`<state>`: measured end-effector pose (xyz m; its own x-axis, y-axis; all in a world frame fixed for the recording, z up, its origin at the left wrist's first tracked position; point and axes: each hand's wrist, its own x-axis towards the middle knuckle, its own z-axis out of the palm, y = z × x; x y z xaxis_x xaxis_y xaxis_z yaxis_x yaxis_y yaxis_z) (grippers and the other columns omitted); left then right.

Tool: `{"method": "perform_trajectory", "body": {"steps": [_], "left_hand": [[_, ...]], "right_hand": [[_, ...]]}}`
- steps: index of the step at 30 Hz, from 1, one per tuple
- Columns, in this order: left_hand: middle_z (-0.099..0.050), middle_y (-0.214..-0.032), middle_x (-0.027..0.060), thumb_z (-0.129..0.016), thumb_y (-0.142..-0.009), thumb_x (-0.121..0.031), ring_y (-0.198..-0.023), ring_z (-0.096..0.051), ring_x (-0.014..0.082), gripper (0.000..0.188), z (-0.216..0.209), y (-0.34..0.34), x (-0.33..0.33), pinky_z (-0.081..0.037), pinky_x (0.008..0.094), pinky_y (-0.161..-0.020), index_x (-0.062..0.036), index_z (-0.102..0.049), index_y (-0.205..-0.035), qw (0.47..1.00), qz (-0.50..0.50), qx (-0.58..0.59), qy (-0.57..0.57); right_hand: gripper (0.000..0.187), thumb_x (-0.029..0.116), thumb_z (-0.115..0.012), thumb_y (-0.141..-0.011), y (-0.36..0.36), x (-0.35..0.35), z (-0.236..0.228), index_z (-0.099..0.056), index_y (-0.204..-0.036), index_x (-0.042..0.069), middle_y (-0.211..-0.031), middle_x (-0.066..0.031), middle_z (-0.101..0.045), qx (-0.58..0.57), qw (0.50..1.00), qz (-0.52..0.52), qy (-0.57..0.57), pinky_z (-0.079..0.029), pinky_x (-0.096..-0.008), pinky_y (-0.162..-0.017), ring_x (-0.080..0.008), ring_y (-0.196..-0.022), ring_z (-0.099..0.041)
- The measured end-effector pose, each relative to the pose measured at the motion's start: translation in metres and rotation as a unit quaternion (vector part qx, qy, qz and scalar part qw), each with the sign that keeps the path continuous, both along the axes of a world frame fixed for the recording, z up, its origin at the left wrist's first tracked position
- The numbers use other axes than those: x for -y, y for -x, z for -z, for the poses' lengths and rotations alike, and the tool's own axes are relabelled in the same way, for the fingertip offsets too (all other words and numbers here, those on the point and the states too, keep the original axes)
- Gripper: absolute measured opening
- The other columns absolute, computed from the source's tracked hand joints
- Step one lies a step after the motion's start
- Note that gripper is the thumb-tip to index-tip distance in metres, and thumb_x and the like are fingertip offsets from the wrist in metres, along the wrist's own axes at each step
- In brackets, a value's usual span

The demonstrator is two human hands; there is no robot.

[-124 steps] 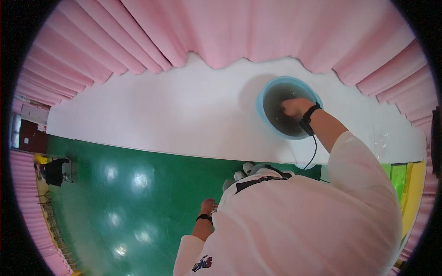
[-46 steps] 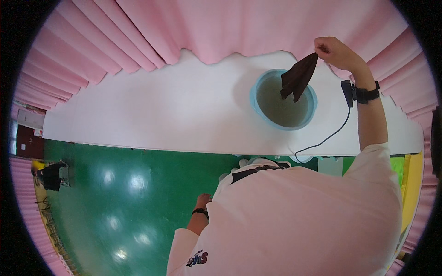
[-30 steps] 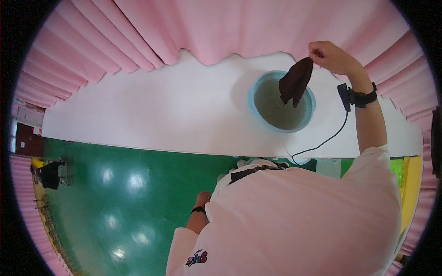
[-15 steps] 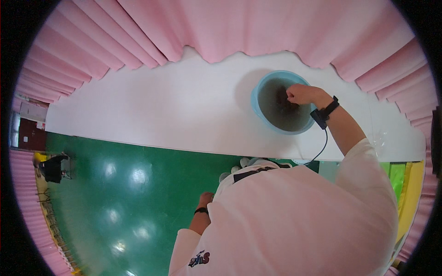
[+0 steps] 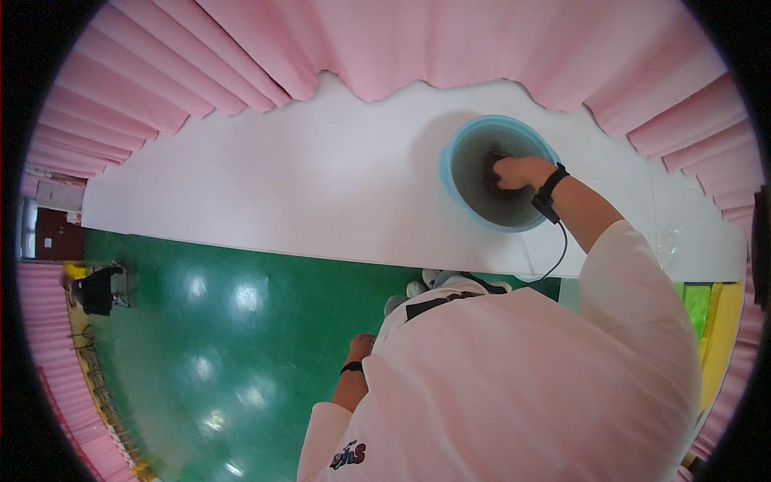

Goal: Washing and wringing out a cloth in a basin of water.

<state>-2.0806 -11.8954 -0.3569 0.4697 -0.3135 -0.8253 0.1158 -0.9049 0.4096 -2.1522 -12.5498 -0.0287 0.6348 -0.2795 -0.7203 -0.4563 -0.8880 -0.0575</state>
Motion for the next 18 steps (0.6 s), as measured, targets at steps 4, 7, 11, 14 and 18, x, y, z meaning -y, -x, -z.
{"method": "perform_trajectory", "body": {"steps": [4,7,11,14,18], "left_hand": [[-0.072,-0.116,0.0079,-0.059,-0.086,-0.015,-0.11,-0.066,0.0262,0.028,0.01,0.002,-0.011,-0.055,0.0373,-0.096,-0.0127,-0.075,-0.11,0.928,0.316,0.19,0.048],[-0.073,-0.113,0.007,-0.059,-0.086,-0.012,-0.107,-0.067,0.0238,0.028,0.001,0.001,-0.005,-0.056,0.0359,-0.093,-0.012,-0.075,-0.109,0.949,0.268,0.161,0.043],[-0.074,-0.111,0.0055,-0.059,-0.085,-0.011,-0.102,-0.069,0.0207,0.03,0.007,-0.004,-0.011,-0.058,0.0356,-0.087,-0.011,-0.073,-0.112,0.995,-0.047,-0.048,0.072],[-0.074,-0.111,0.007,-0.06,-0.086,-0.015,-0.1,-0.07,0.0231,0.033,-0.011,-0.01,0.002,-0.059,0.0383,-0.083,-0.0096,-0.071,-0.117,0.947,0.306,0.096,0.01],[-0.072,-0.116,0.0083,-0.06,-0.088,-0.023,-0.108,-0.067,0.0262,0.037,-0.003,-0.003,-0.007,-0.056,0.0407,-0.091,-0.0088,-0.069,-0.121,0.892,0.414,0.179,-0.037]], "right_hand": [[0.041,0.024,-0.058,-0.095,-0.007,-0.006,-0.003,-0.062,-0.13,0.004,-0.13,-0.0195,-0.063,-0.01,0.999,0.026,0.019,-0.047,-0.0477,-0.102,-0.0365,-0.12,-0.061],[0.041,0.026,-0.056,-0.095,-0.001,-0.011,-0.023,-0.063,-0.129,0.003,-0.126,-0.0199,-0.065,-0.01,0.999,0.029,0.02,-0.048,-0.0482,-0.1,-0.0366,-0.118,-0.062],[0.04,0.028,-0.055,-0.095,-0.004,-0.005,-0.02,-0.065,-0.125,0.002,-0.12,-0.0199,-0.068,0.021,1.0,0.005,0.006,-0.049,-0.0493,-0.097,-0.0365,-0.114,-0.065],[0.041,0.027,-0.055,-0.095,-0.003,0.003,-0.009,-0.063,-0.128,0.003,-0.125,-0.0196,-0.066,-0.023,0.998,0.053,-0.011,-0.049,-0.0485,-0.098,-0.0365,-0.116,-0.064],[0.043,0.027,-0.054,-0.095,-0.001,-0.006,-0.015,-0.06,-0.133,0.005,-0.131,-0.0186,-0.063,-0.012,0.999,0.032,0.024,-0.049,-0.0476,-0.1,-0.0369,-0.118,-0.062]]}}
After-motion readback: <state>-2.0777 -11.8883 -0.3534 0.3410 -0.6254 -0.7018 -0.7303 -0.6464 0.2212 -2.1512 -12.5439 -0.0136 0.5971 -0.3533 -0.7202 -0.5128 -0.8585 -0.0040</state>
